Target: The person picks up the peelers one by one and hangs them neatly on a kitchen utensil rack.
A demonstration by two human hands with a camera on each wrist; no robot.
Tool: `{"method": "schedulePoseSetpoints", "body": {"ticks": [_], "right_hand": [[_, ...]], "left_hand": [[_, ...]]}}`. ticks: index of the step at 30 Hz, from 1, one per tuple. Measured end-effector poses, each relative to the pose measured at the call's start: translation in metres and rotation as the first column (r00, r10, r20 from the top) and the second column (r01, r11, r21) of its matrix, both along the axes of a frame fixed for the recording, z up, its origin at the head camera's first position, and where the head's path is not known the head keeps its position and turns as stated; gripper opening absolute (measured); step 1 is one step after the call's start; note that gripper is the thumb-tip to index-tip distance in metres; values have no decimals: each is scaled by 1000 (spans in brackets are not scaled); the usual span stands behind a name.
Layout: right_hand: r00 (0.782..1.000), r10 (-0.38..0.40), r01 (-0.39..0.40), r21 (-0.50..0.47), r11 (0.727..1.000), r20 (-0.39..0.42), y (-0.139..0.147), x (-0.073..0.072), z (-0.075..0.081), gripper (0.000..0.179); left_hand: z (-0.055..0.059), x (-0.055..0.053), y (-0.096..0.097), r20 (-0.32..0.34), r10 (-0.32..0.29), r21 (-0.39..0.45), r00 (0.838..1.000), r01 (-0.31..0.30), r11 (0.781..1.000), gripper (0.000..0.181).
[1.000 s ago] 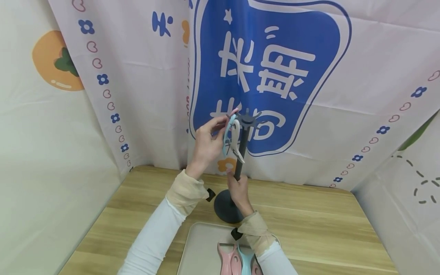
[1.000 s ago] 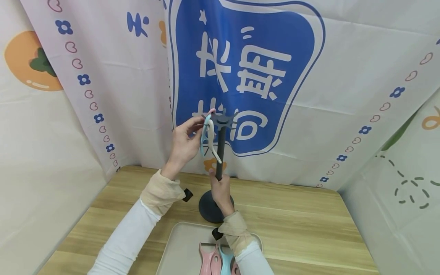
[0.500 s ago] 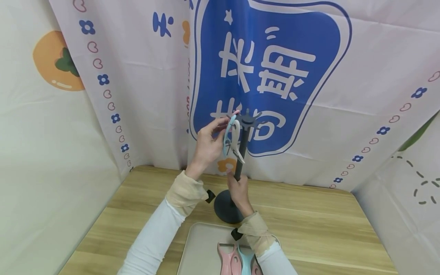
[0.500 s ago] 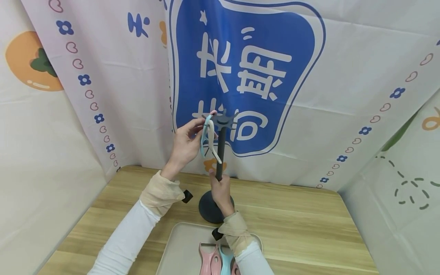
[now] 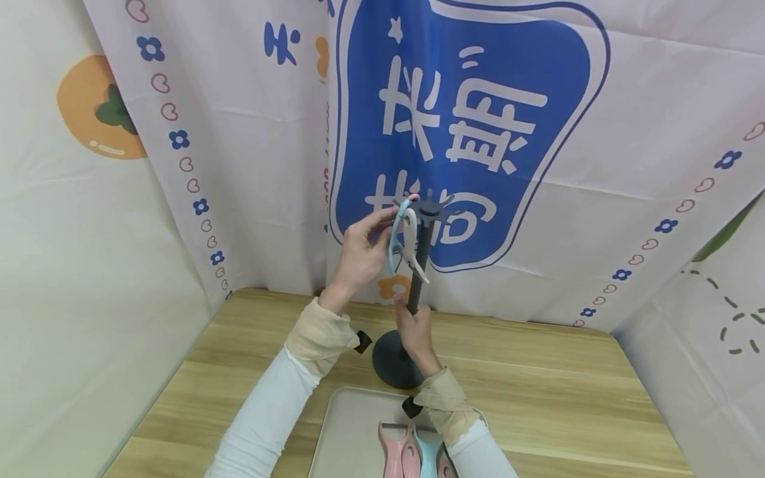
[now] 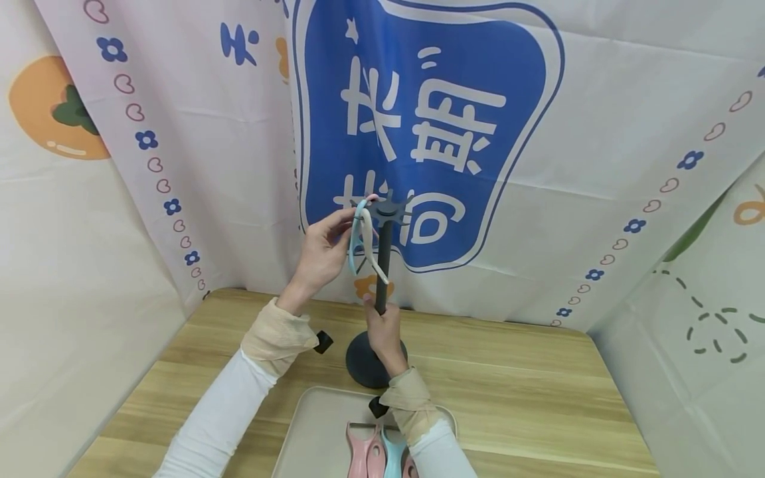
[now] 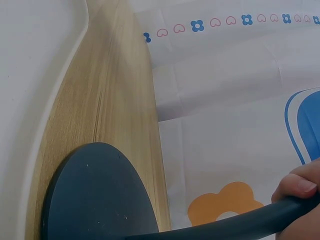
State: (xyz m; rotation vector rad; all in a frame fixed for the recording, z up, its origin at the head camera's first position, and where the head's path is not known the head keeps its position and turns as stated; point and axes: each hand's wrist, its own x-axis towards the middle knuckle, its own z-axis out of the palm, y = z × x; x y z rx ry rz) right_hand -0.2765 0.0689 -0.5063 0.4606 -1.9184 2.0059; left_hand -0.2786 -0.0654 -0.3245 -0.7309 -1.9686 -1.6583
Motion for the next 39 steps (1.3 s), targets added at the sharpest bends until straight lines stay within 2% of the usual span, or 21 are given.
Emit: {"method": "schedulePoseSetpoints", "body": {"ticks": [4,12,15,18,25,28,31,35,37,39], "right_hand": [[1000,-4,4,11,1000,6,0,-1,-1,62],[999,-11,11,14,1000,35,0,-1,0,62],[999,-21,20,20,1000,29,-1,-1,1,60],[999,-41,40,27,999,31,-1,-1,2,58],[997,-52,51,14,999,51,-2,-2,1,57],[998,-48,48,4,999,51,-2,-2,1,57],[997,-51,51,1,999,51,-2,-1,1,57],[997,-53,53,7,999,58,-1,0,0,56],[997,-45,44,11,999,55,-1,1,0,56],[998,-30,30,7,1000,47,-1,1,1,56]], "left_hand": [[-2,0,-2,31,-7,-1,999,7,1000,37],[-10,2,-7,80,29,-41,996,-25,999,37],[-16,6,-10,99,47,-53,994,-42,998,41],[-26,12,-12,124,69,-59,990,-62,996,44],[-63,33,-11,177,100,-61,979,-91,994,49],[-79,43,-10,180,95,-41,979,-89,995,49],[-100,52,-11,165,85,-33,983,-81,996,45],[-132,65,-14,177,55,-94,983,-38,995,37],[-148,73,-16,226,31,-157,974,5,988,35],[-162,81,-18,287,-7,-213,958,71,975,32]]}}
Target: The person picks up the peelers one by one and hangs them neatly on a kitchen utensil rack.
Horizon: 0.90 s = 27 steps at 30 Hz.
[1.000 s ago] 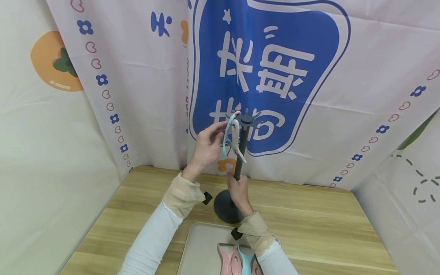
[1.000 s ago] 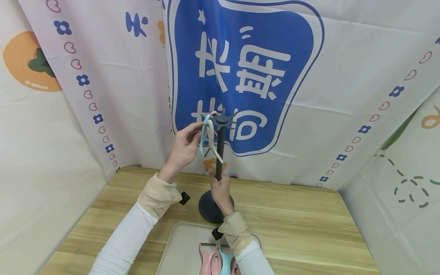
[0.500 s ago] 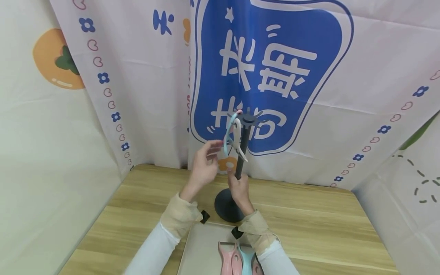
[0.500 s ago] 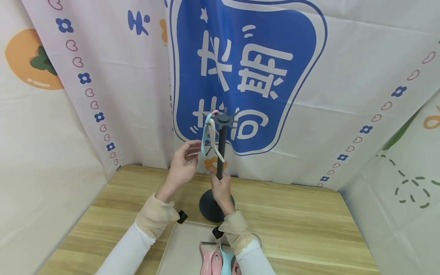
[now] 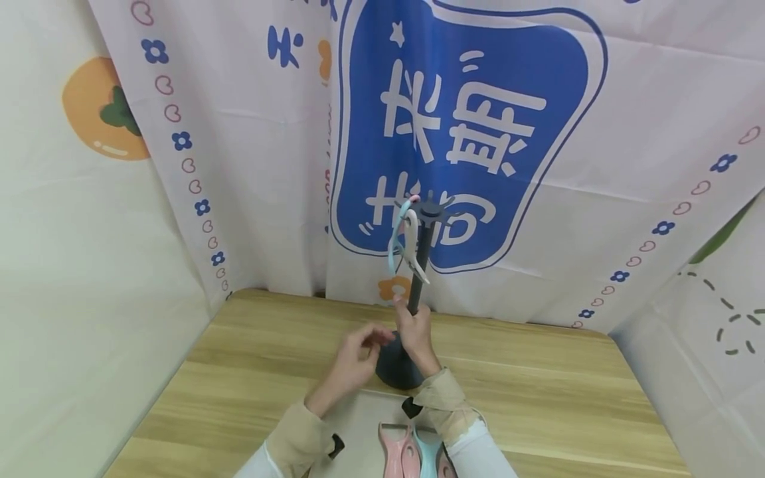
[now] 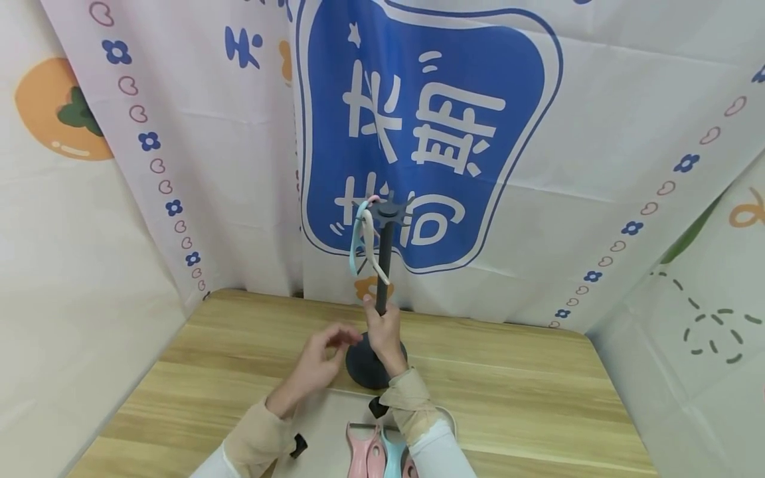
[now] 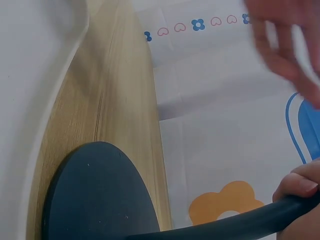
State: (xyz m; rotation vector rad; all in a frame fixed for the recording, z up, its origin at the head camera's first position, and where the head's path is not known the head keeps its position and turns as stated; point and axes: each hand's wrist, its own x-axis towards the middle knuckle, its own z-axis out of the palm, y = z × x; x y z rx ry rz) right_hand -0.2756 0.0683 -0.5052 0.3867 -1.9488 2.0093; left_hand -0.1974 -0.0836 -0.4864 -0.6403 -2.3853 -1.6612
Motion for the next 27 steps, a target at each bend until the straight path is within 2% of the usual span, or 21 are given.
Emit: {"method": "schedulePoseSetpoints", "body": {"ticks": [3,5,8,11,13,15,20,23,25,27], "right_hand": [[1000,20,-20,-10,1000,-8,0,0,0,56],[1000,28,-29,-13,1000,-11,0,0,0,57],[999,37,-37,-5,999,-19,0,-1,-1,59],[998,53,-53,-2,999,-26,0,-1,-1,61],[998,58,-59,-13,998,-25,0,-2,-2,61],[998,54,-54,-28,998,-22,1,-2,-2,61],[999,48,-48,-31,998,-3,1,-3,0,60],[998,56,-55,-23,998,2,1,-2,-1,60],[999,52,-52,-21,998,-2,1,-2,-2,60],[999,47,-47,-21,999,-8,1,-2,-3,60]], "left_hand": [[-18,13,-3,92,-92,-84,992,99,992,29],[-27,21,-4,124,-158,-137,980,175,975,28],[-33,32,-5,153,-266,-215,952,295,931,27],[-34,43,-6,111,-359,-328,927,375,867,29],[-33,50,-6,66,-411,-401,909,402,823,29],[-33,55,-4,1,-469,-474,883,414,777,29],[-35,66,3,-94,-598,-593,796,438,675,32],[-35,72,5,-121,-643,-627,756,444,640,32],[-35,75,7,-123,-660,-634,741,453,627,28],[-35,77,8,-137,-666,-647,733,443,621,24]]}}
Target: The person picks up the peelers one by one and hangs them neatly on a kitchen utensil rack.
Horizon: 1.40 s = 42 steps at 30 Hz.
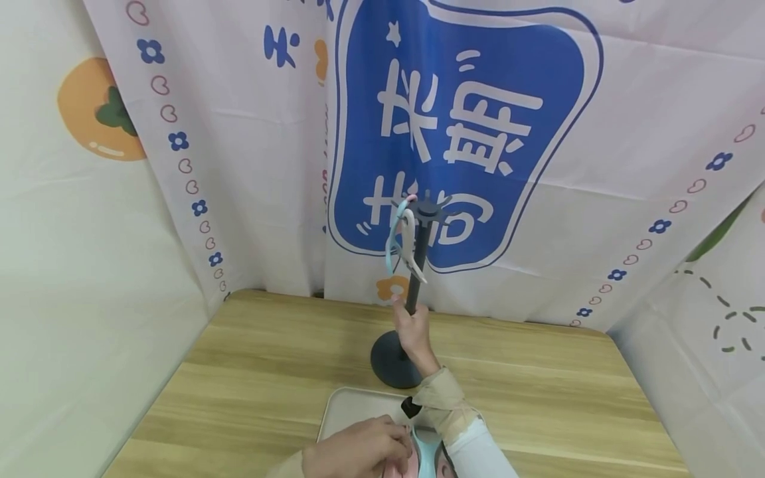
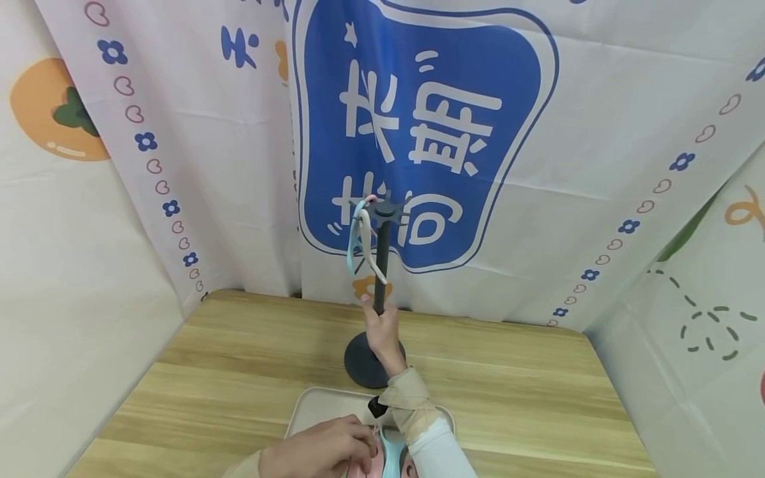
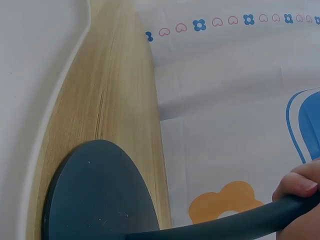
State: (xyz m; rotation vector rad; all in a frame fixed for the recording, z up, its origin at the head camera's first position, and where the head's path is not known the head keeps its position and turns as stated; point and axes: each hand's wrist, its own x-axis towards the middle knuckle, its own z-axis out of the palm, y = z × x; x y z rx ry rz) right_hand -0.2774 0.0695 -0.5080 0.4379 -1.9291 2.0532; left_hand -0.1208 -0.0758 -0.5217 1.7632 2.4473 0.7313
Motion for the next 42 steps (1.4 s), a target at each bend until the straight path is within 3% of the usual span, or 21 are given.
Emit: {"method": "schedulePoseSetpoints", "body": {"ticks": [13,22,26,34,40,42], "right_hand": [[1000,7,-7,-8,1000,7,0,0,-1,58],[1000,9,-9,-7,1000,18,0,1,-1,58],[999,-4,5,-15,1000,31,0,0,0,57],[999,-34,35,-28,999,40,2,0,1,57],[1000,-6,6,-26,1000,25,1,-1,1,58],[1000,-5,5,-24,1000,16,1,0,1,58]], "left_hand": [[1,5,-2,-109,95,-153,990,-111,982,20],[10,5,-9,-146,133,-172,980,-157,972,37],[17,1,-14,-130,147,-137,981,-165,977,36],[28,-8,-20,-18,188,-88,982,-189,978,28],[33,-13,-28,10,194,16,981,-194,981,28],[38,-15,-31,54,208,51,977,-211,976,27]]}}
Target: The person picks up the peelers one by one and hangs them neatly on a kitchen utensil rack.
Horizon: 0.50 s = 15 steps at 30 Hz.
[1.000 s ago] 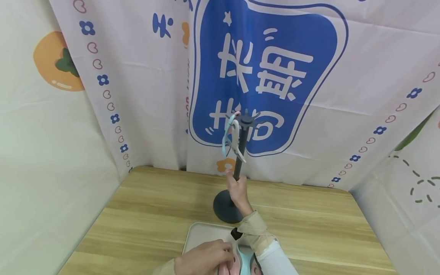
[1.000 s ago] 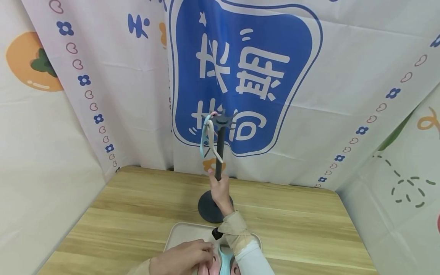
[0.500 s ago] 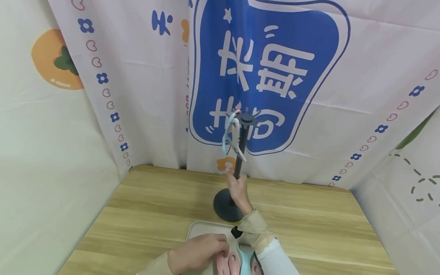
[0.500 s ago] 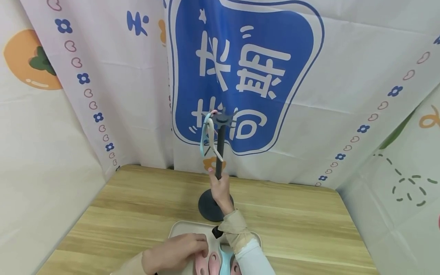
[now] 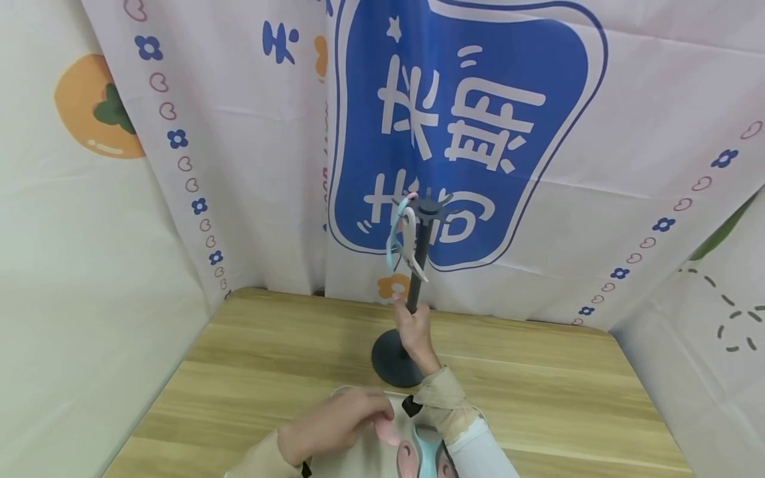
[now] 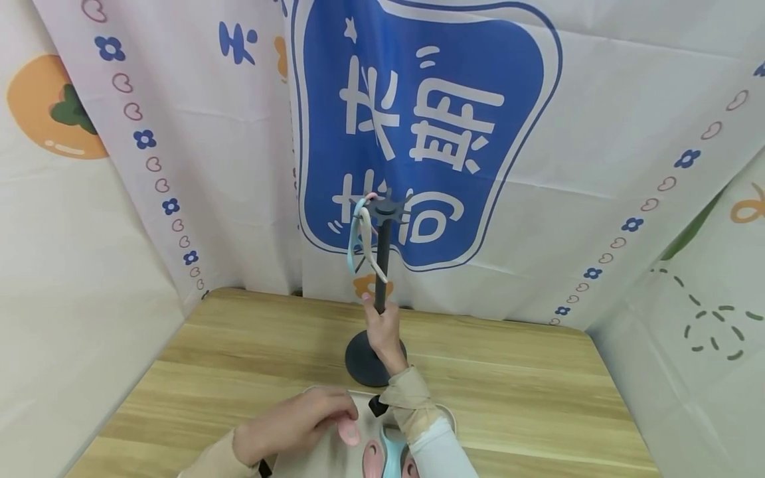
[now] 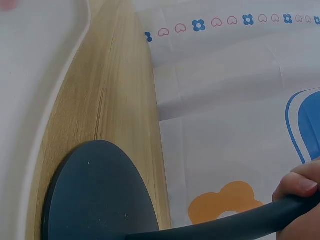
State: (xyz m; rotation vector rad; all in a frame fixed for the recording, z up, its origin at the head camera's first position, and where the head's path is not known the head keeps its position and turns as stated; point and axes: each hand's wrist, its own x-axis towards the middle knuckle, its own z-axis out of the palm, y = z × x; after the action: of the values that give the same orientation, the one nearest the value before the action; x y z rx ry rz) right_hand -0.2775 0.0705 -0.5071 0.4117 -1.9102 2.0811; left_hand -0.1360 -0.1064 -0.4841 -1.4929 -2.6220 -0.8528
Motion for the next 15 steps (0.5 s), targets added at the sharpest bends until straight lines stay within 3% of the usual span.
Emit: {"method": "schedulePoseSetpoints", "body": {"ticks": [4,7,11,14,15], "right_hand": [[1000,-7,8,10,1000,-11,0,1,0,59],[1000,-11,12,17,1000,-17,0,1,0,60],[1000,-18,18,33,999,-17,0,1,0,59],[1000,-24,24,46,999,-3,1,2,1,58],[1000,-26,25,48,999,1,1,2,0,57]], "left_hand": [[11,-7,-5,100,54,75,994,-62,995,23],[19,-13,-8,179,88,147,980,-115,982,21],[28,-23,-11,309,120,240,943,-200,950,24],[34,-32,-14,363,164,274,917,-273,922,30],[35,-36,-14,361,177,284,915,-289,914,32]]}}
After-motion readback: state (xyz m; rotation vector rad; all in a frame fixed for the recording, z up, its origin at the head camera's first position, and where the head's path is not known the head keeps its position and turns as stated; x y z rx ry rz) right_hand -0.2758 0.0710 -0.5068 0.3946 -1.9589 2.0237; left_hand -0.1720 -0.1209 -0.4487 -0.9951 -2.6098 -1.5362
